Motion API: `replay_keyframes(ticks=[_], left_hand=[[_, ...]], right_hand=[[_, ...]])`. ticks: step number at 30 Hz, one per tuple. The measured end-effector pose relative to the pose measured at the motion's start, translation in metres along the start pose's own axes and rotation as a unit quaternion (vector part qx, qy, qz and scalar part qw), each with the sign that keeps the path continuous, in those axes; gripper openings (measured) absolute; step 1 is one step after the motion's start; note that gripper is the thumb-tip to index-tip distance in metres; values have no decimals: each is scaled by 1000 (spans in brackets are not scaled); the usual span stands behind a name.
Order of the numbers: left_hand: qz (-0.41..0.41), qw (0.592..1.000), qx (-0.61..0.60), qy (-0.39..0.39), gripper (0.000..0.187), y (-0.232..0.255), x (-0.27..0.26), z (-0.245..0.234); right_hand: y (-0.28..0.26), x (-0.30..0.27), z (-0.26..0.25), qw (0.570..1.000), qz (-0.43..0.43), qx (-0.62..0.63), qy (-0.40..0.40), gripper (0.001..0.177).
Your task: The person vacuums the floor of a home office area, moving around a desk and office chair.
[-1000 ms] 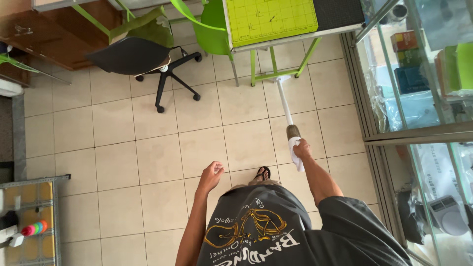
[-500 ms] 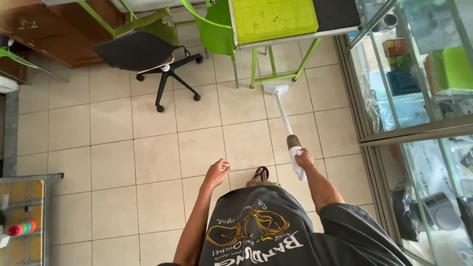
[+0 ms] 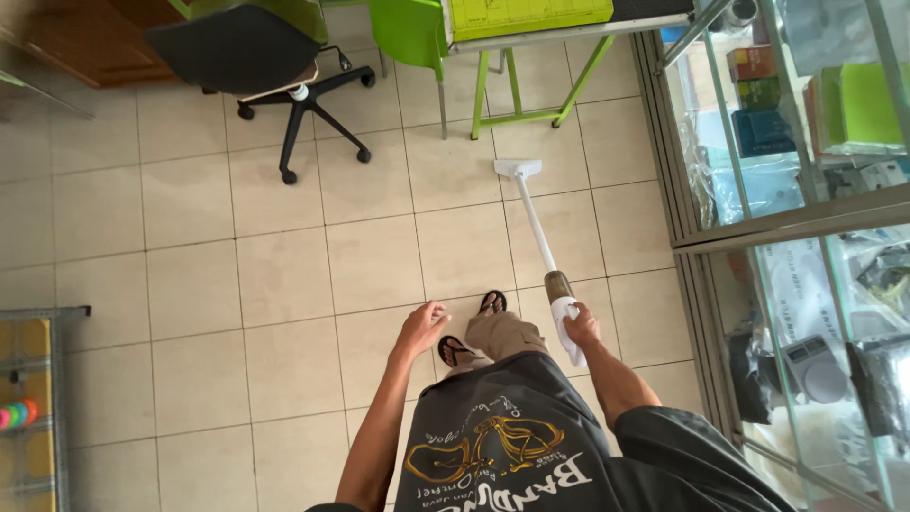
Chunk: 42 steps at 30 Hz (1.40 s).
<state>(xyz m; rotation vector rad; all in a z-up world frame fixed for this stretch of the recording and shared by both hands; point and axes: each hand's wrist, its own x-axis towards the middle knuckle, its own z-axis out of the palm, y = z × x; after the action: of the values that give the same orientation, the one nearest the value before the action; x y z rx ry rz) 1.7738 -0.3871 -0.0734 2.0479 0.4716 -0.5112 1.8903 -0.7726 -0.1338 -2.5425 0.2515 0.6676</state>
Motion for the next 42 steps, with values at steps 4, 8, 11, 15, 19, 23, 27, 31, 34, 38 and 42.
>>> replay_keyframes(ticks=[4, 8, 11, 15, 19, 23, 27, 31, 34, 38, 42], left_hand=[[-7, 999, -27, 15, 39, -16, -9, 9], [-28, 999, -21, 26, 39, -20, -2, 5], [-29, 998, -18, 46, 38, -9, 12, -3], [-30, 998, -19, 53, 36, 24, 39, -16], [-59, 996, -22, 65, 36, 67, 69, -26], [-40, 995, -50, 76, 35, 94, 91, -24], [-48, 995, -46, 77, 36, 108, 105, -20], [-32, 993, -55, 95, 35, 110, 115, -14], [-38, 991, -59, 113, 34, 108, 122, -9], [-62, 990, -60, 115, 35, 105, 121, -4], [-58, 990, -64, 111, 34, 111, 124, -3]], right_hand=[[-21, -10, -19, 998, 15, 63, 16, 57], [-47, 5, -32, 995, 44, 82, 16, 56], [-58, 31, -37, 995, 49, 82, 9, 56], [-72, 69, -44, 995, 30, 94, 9, 56], [-96, 111, -57, 995, 34, 90, 10, 57], [-115, 150, -68, 995, 2, 95, 14, 56], [-137, 185, -78, 995, 16, 97, 8, 57], [-144, 216, -72, 996, 17, 88, 2, 55], [-134, 223, -62, 998, 2, 63, 16, 55], [-130, 220, -58, 997, 13, 75, -4, 55], [-122, 219, -54, 994, -29, 99, 30, 54]])
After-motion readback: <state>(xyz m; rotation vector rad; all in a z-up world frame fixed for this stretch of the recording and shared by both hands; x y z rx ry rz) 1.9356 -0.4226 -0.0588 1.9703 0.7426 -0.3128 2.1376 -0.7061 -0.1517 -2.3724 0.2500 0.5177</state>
